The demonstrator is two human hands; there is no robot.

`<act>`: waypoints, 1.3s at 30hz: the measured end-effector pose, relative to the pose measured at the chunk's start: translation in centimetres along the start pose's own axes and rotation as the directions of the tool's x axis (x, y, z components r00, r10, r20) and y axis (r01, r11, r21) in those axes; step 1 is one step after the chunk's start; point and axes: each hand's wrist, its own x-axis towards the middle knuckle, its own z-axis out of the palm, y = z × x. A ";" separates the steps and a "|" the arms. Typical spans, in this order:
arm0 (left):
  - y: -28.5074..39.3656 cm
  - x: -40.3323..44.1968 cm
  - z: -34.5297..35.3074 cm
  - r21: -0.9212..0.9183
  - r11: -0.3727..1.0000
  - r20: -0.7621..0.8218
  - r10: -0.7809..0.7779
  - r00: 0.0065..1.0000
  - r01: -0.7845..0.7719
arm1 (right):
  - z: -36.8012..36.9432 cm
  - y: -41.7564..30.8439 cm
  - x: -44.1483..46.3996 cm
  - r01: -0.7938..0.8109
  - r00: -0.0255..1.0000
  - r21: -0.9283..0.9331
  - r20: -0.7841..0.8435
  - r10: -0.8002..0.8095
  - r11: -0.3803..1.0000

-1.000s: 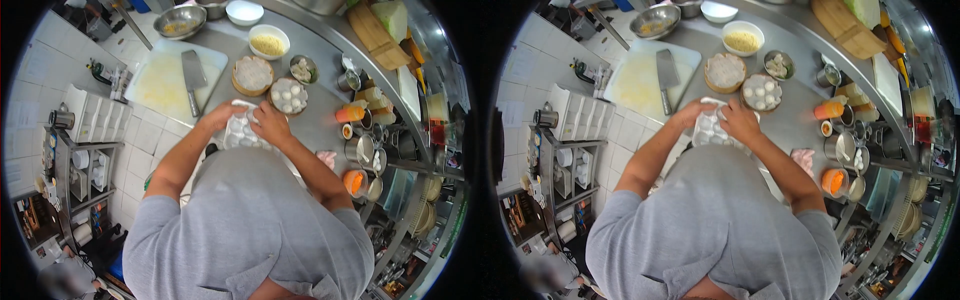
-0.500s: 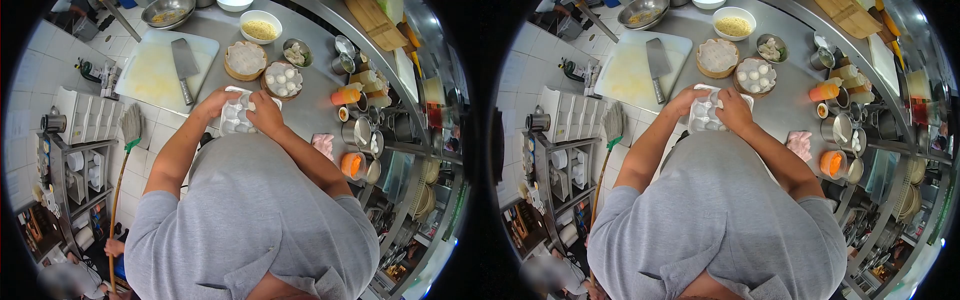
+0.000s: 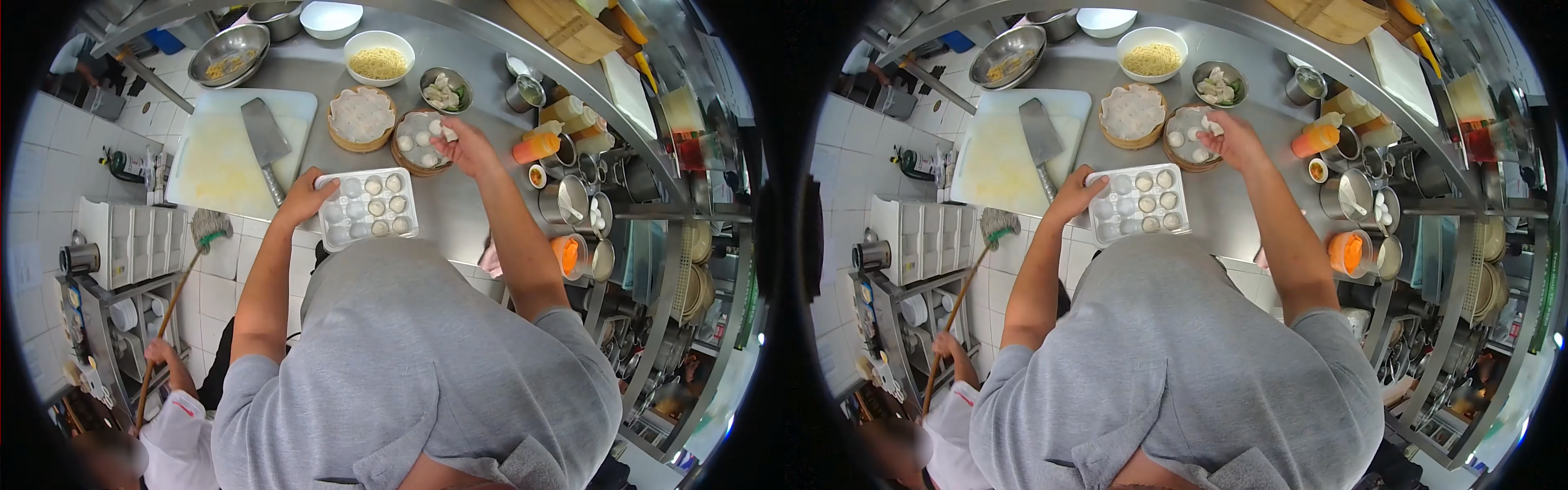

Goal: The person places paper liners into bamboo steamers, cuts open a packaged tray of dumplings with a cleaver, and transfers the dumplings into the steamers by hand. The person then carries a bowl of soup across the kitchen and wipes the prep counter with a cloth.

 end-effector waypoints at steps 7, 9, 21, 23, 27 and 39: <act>0.7 -2.4 0.1 0.206 0.974 -0.289 0.156 0.945 -0.097 | 1.0 -2.5 5.0 0.279 0.953 -0.523 0.053 -0.297 0.805; 0.7 -2.6 0.0 0.234 0.965 -0.319 0.188 0.929 -0.115 | 2.2 -3.0 5.3 0.301 0.949 -0.807 0.202 -0.242 0.508; 0.6 -6.2 -1.2 0.106 0.986 -0.366 0.162 0.917 -0.131 | 6.4 -0.9 7.7 0.163 0.972 -0.963 0.194 -0.134 -0.215; 0.5 -6.6 -1.3 0.100 0.982 -0.364 0.186 0.913 -0.160 | 6.2 -0.9 7.8 0.157 0.967 -0.968 0.191 -0.167 -0.195; 1.6 -7.3 -2.1 0.102 0.985 -0.380 0.167 0.910 -0.139 | 4.2 -2.3 5.3 0.190 0.913 -0.982 0.177 -0.369 -0.002; 4.0 -6.0 -3.7 0.014 0.926 -0.566 0.318 0.760 -0.377 | -16.6 3.2 -2.5 0.068 0.935 -0.985 0.009 -0.355 0.156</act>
